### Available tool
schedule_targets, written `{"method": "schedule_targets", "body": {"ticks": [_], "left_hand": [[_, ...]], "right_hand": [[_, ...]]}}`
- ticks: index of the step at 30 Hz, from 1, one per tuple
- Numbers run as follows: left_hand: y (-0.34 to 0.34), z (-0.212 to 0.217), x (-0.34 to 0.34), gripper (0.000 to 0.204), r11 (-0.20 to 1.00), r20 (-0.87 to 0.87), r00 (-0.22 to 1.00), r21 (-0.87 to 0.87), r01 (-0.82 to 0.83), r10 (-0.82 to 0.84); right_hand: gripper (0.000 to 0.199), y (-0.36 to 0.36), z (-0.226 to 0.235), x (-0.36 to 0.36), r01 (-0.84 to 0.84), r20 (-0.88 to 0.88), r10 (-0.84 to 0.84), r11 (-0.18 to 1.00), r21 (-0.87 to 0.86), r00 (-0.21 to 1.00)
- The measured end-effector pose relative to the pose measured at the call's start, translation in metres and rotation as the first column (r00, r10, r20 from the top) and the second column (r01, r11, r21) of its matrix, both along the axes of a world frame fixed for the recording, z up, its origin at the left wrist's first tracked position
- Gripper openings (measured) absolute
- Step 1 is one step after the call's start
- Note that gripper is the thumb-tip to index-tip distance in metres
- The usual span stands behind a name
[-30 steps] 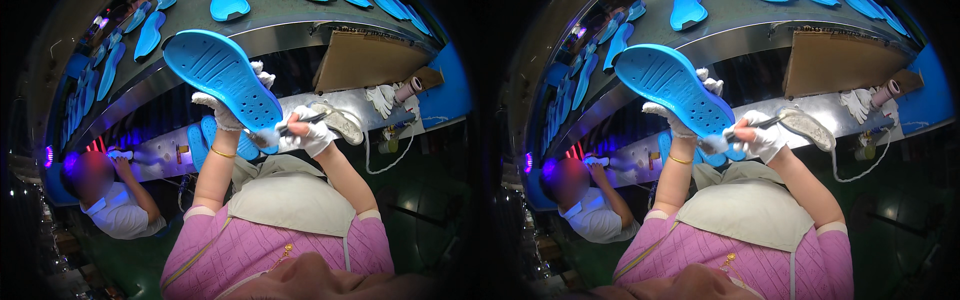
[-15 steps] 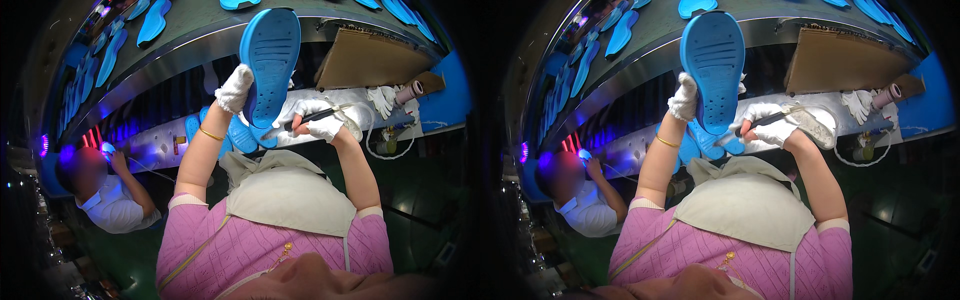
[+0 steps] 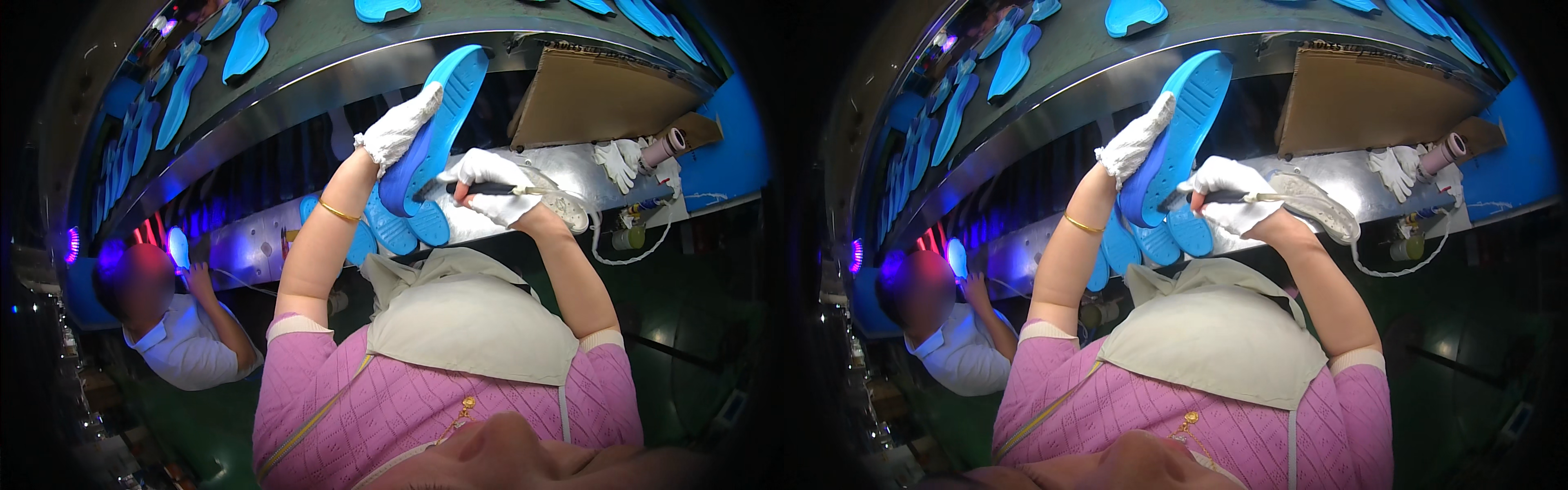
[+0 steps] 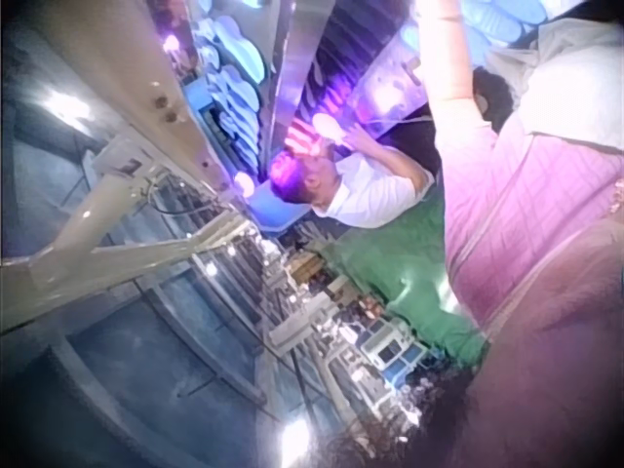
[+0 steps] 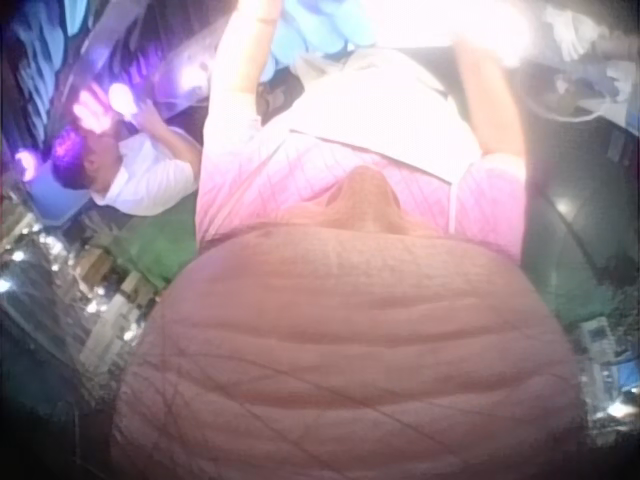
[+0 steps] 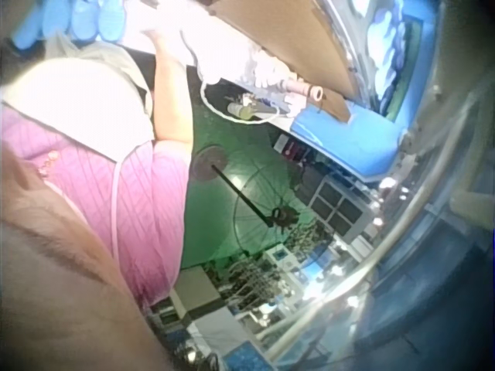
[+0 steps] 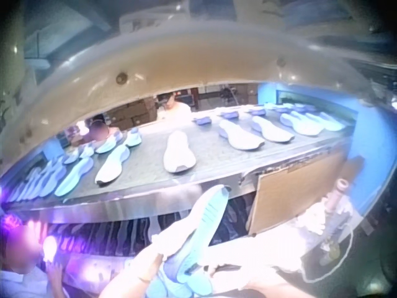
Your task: The person applies glue to shoe soles by picking them from a conveyor, coating their surfaces and edges using a brush tool, and placing them back onto the conveyor belt.
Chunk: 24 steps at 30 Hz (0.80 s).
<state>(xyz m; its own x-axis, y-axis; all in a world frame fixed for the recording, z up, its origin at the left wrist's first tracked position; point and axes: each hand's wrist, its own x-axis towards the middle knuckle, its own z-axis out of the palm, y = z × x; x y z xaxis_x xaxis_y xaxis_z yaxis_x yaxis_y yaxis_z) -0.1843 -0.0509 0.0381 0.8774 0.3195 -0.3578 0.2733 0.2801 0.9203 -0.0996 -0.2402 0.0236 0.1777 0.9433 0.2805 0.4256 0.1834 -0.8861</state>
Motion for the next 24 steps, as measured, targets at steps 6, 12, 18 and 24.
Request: {"method": "schedule_targets", "body": {"ticks": [6,12,18,24], "left_hand": [[0.002,-0.008,0.004,0.060,0.999,0.011,1.000,0.046,-0.030,0.029],[0.022,-0.010,-0.012,0.062,0.996,0.142,0.988,-0.058,0.065,-0.056],[0.006,0.005,-0.044,0.082,0.729,0.563,0.713,-0.676,0.107,0.417],[-0.015,-0.091,-0.052,0.077,0.473,0.377,0.896,-0.849,0.234,0.233]], "right_hand": [[0.014,-0.001,0.006,0.015,-0.013,-0.414,0.006,1.000,-0.013,0.910],[0.012,-0.008,0.000,0.031,-0.070,0.052,0.067,0.997,0.043,0.996],[0.015,-0.024,0.010,0.035,0.120,-0.513,-0.070,0.991,0.064,0.855],[0.020,-0.029,-0.018,0.019,0.289,-0.493,-0.231,0.956,0.042,0.839]]}}
